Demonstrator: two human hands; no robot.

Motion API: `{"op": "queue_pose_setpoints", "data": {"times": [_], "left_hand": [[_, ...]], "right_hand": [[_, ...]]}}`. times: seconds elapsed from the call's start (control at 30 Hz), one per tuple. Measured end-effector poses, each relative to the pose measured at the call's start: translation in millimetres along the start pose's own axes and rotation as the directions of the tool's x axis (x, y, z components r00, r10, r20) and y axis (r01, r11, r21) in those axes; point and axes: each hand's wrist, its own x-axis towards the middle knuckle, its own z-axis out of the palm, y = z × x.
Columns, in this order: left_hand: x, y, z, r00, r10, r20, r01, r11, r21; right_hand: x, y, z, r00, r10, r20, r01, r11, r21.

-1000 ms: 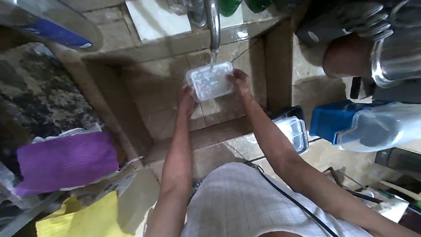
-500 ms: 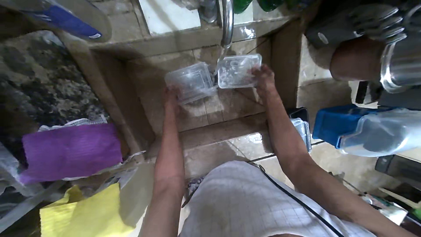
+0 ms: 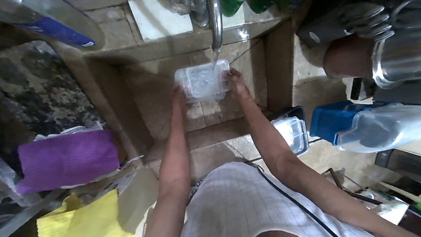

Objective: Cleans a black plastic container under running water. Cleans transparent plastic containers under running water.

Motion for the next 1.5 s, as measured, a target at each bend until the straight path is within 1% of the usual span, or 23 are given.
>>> {"op": "queue_pose_setpoints", "data": {"times": [0.07,0.17,0.23,0.33,0.4,0.47,0.57,0.63,0.7,0.77,0.83,0.9,0.93,1.0,1.07,1.1,1.17,1.23,1.3,1.37,1.43,1.5], "left_hand": [[-2,0,11,1.0,-0.012,0.023,0.013,1.0,-0.029],[-1,1,33,0.993,-0.004,0.118,0.019,0.992,-0.121],[3,-1,48,0.989,-0.023,0.144,0.042,0.991,-0.128],[5,-3,62,0.986,-0.094,0.14,0.105,0.992,-0.073],[5,-5,67,0.984,-0.122,0.133,0.133,0.988,-0.08],[9,-11,73,0.985,-0.122,0.12,0.137,0.983,-0.122],[7,-4,77,0.985,-0.095,0.141,0.112,0.986,-0.12],[9,-3,73,0.992,-0.049,0.115,0.056,0.997,-0.06],[12,2,59,0.997,0.01,0.071,-0.013,0.999,0.031],[14,14,38,0.995,0.1,0.006,-0.1,0.987,0.128],[6,32,14,0.982,0.187,-0.021,-0.178,0.961,0.209],[-6,48,0,0.971,0.226,-0.077,-0.201,0.948,0.247],[-9,50,-5,0.964,0.244,-0.109,-0.214,0.949,0.234],[-6,49,-13,0.952,0.282,-0.122,-0.253,0.945,0.206],[0,42,-16,0.957,0.266,-0.114,-0.244,0.953,0.178],[2,41,-16,0.962,0.249,-0.109,-0.229,0.959,0.168],[3,37,-16,0.972,0.223,-0.078,-0.209,0.965,0.157],[-2,33,-16,0.984,0.179,-0.015,-0.176,0.975,0.137],[-10,27,-19,0.992,0.127,0.026,-0.128,0.989,0.069],[-19,14,-26,0.993,0.1,0.063,-0.102,0.995,0.022],[-25,0,-34,0.993,0.063,0.095,-0.068,0.997,0.044],[-34,-8,-42,0.995,0.026,0.095,-0.033,0.997,0.069]], "right_hand": [[-5,-11,-1,0.999,-0.04,-0.024,0.039,0.998,-0.055],[-14,-33,-9,0.99,-0.135,-0.036,0.125,0.972,-0.198],[-12,-39,-16,0.98,-0.186,-0.066,0.165,0.957,-0.24],[-14,-45,-18,0.972,-0.22,-0.087,0.185,0.935,-0.303],[-19,-48,-17,0.962,-0.262,-0.072,0.22,0.906,-0.361],[-24,-50,-16,0.954,-0.294,-0.056,0.243,0.869,-0.432],[-28,-51,-14,0.956,-0.284,-0.075,0.211,0.841,-0.498],[-21,-42,-14,0.957,-0.278,-0.087,0.208,0.86,-0.465],[-10,-29,-11,0.971,-0.221,-0.092,0.171,0.908,-0.383],[-2,-13,2,0.99,-0.098,-0.097,0.071,0.965,-0.252],[1,6,20,0.999,0.04,-0.028,-0.042,0.997,-0.065],[-1,21,37,0.985,0.161,0.057,-0.167,0.978,0.123],[-5,21,45,0.974,0.212,0.074,-0.223,0.955,0.196],[-6,19,52,0.959,0.269,0.093,-0.285,0.922,0.263],[-5,15,50,0.956,0.274,0.11,-0.293,0.921,0.257],[-4,12,48,0.961,0.255,0.108,-0.274,0.932,0.238],[-1,11,40,0.981,0.179,0.077,-0.191,0.965,0.179],[1,10,30,0.996,0.087,0.019,-0.089,0.989,0.117],[4,9,21,1.0,0.027,-0.014,-0.026,0.994,0.104],[2,6,18,0.998,0.007,-0.055,-0.002,0.995,0.097],[-3,2,17,0.998,0.013,-0.066,-0.009,0.997,0.071],[0,5,15,0.998,0.01,-0.069,-0.006,0.998,0.065]]}}
